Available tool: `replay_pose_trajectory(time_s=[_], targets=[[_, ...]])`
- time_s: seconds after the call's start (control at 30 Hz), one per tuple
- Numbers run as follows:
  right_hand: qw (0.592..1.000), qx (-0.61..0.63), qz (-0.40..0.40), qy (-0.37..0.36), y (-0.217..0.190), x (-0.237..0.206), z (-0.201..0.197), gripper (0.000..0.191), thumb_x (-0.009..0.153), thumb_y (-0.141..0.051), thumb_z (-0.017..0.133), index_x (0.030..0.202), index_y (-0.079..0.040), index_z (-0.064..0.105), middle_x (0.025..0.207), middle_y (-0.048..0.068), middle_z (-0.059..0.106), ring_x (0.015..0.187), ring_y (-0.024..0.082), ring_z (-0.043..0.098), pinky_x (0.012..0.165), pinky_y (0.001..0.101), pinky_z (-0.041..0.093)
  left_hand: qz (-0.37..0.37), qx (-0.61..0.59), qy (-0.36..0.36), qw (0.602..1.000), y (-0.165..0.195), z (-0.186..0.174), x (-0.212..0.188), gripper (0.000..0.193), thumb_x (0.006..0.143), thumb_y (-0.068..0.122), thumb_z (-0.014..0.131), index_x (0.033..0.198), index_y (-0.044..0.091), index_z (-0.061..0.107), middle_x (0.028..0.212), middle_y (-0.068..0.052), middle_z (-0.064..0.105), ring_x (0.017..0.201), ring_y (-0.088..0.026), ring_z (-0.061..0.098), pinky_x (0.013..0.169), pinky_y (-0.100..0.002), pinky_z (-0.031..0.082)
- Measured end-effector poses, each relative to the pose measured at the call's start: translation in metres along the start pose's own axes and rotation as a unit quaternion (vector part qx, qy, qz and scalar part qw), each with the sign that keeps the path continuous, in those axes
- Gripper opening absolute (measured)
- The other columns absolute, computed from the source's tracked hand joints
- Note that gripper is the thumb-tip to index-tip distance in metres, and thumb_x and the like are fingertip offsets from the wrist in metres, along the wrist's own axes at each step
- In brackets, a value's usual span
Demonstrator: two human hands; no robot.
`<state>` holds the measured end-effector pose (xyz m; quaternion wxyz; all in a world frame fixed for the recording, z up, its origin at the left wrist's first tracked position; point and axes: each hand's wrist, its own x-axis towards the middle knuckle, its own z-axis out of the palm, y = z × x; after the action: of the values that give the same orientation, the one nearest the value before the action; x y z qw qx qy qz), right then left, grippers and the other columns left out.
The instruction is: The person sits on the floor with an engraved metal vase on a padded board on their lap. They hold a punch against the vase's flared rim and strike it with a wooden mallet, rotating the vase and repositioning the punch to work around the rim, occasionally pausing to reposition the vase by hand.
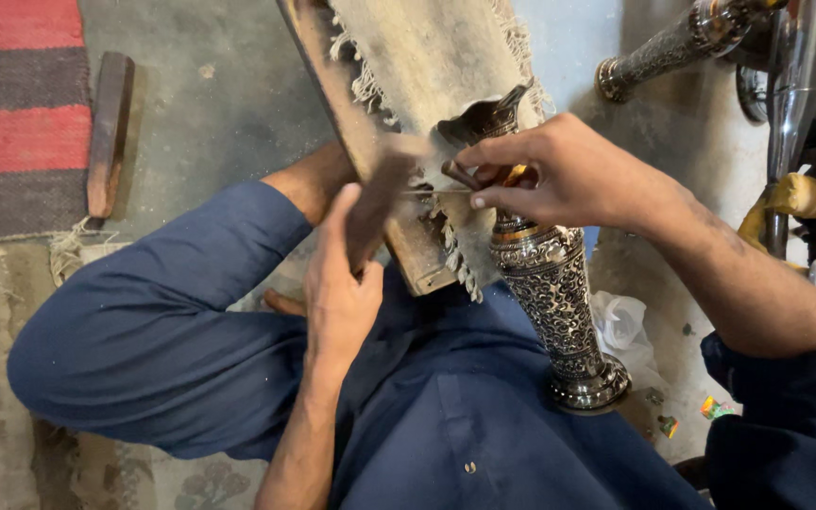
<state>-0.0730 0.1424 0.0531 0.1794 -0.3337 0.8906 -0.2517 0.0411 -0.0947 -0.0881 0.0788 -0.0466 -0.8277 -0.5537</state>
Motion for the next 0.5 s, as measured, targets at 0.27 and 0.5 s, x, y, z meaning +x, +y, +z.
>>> replay_pose_trajectory(time_s=[0.27,0.5], targets=[[1.000,0.004,0.010,-0.009,0.0029,0.0002,0.0003,0.041,0.085,-0.011,0.078,0.125,-0.005,0.070,0.105,0.013,0.078,0.089,0.024,0.079,0.078,0.0351,0.063,-0.102,-0.109,-0.007,0.989,-0.0010,0.0029,0.0020,0.081,0.083,-0.005,0.063,0.156,0.012,0.033,0.142,-0.021,0.059,0.115,-0.035,0.068,0.099,-0.043,0.053],[1.000,0.000,0.011,-0.014,0.0023,-0.0008,0.0000,0.042,0.085,-0.011,0.078,0.125,-0.005,0.070,0.105,0.014,0.078,0.091,0.026,0.078,0.079,0.0369,0.062,-0.019,-0.050,0.006,0.999,0.0004,0.0013,0.0031,0.080,0.082,-0.009,0.063,0.156,0.007,0.037,0.151,-0.021,0.054,0.138,-0.040,0.055,0.111,-0.045,0.046]])
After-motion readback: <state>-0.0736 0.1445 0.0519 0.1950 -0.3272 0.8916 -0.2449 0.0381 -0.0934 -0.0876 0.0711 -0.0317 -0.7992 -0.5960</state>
